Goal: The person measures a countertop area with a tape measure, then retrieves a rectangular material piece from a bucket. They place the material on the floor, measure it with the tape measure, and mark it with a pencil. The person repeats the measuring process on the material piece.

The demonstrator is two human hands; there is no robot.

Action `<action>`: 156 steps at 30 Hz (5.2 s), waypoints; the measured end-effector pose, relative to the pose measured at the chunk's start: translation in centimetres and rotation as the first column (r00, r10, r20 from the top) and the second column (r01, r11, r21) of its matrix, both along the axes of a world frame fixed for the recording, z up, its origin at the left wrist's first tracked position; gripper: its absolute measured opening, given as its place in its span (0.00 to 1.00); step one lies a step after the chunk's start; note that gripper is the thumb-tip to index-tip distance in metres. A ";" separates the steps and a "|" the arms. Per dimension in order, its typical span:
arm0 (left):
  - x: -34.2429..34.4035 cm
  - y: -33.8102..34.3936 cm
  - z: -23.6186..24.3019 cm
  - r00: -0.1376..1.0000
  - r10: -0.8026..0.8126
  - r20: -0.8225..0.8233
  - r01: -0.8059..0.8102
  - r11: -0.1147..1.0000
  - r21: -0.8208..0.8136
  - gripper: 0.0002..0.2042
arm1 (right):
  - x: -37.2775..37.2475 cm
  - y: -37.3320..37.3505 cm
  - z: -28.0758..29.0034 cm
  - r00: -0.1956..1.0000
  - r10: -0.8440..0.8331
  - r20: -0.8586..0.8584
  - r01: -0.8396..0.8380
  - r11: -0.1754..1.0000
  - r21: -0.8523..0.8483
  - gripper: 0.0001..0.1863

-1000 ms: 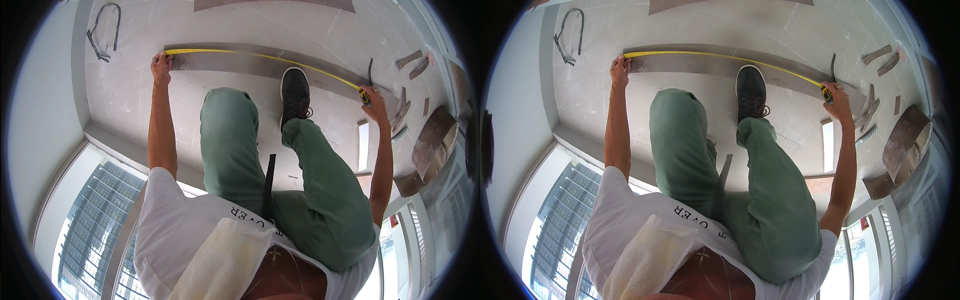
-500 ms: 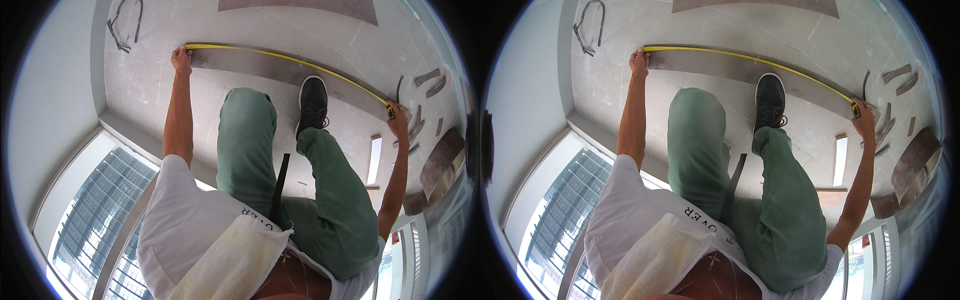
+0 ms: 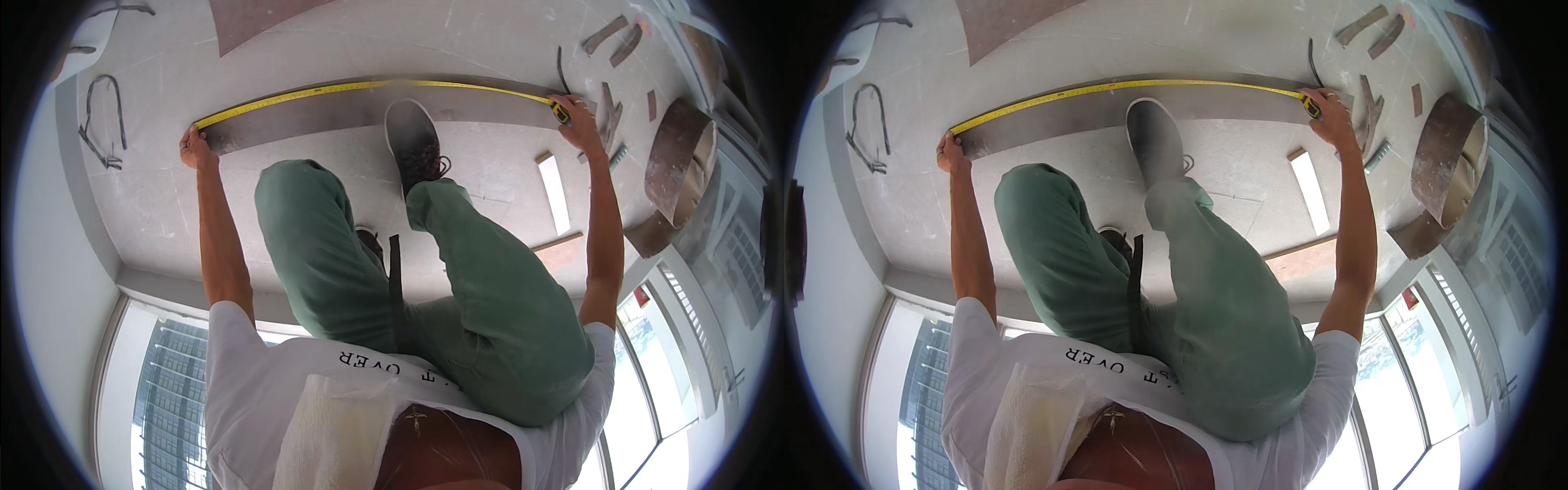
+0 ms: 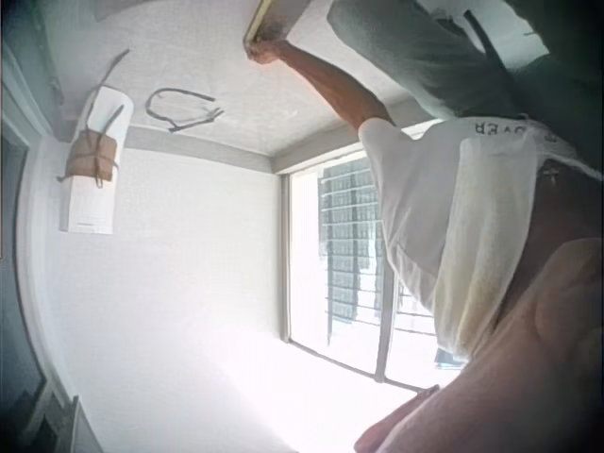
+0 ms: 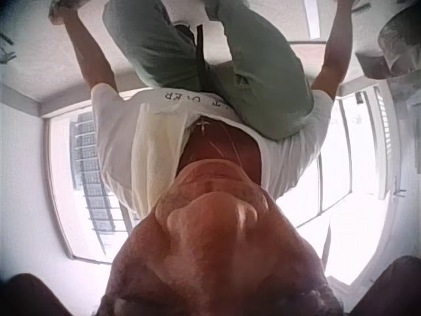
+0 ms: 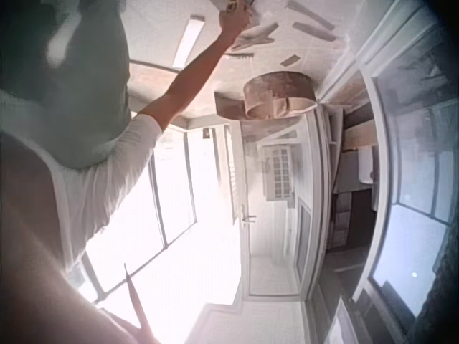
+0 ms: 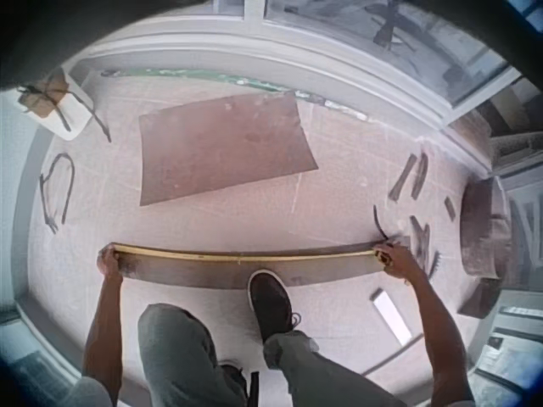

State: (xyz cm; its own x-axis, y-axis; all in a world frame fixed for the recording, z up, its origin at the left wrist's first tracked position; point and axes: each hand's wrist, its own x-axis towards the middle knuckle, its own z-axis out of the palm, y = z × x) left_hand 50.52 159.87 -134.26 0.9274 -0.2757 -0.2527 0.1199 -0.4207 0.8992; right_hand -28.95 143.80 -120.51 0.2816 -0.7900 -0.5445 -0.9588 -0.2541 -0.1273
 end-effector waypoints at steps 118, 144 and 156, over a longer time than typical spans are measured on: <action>4.9 0.7 -1.9 0.996 0.043 -0.074 -0.028 0.979 0.203 0.13 | -12.7 -4.7 -3.8 0.902 -0.349 0.254 0.368 0.929 -0.030 0.19; 3.4 -0.1 1.4 0.975 -0.065 -0.212 0.116 0.965 0.237 0.06 | 5.1 5.4 34.7 0.389 0.276 0.879 0.025 0.950 -0.310 0.11; 3.1 -1.3 3.1 0.915 -0.180 -0.362 0.317 0.876 0.363 0.04 | -1.0 2.2 9.5 0.505 -0.393 0.768 0.703 0.704 -0.103 0.06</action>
State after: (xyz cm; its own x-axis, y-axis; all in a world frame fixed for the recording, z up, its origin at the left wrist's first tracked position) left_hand 53.62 158.54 -131.12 0.6972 -0.2957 -0.6530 0.2031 -0.7922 0.5755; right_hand -30.00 146.00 -111.05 -0.1408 -0.9889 -0.0466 -0.5993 0.1226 -0.7910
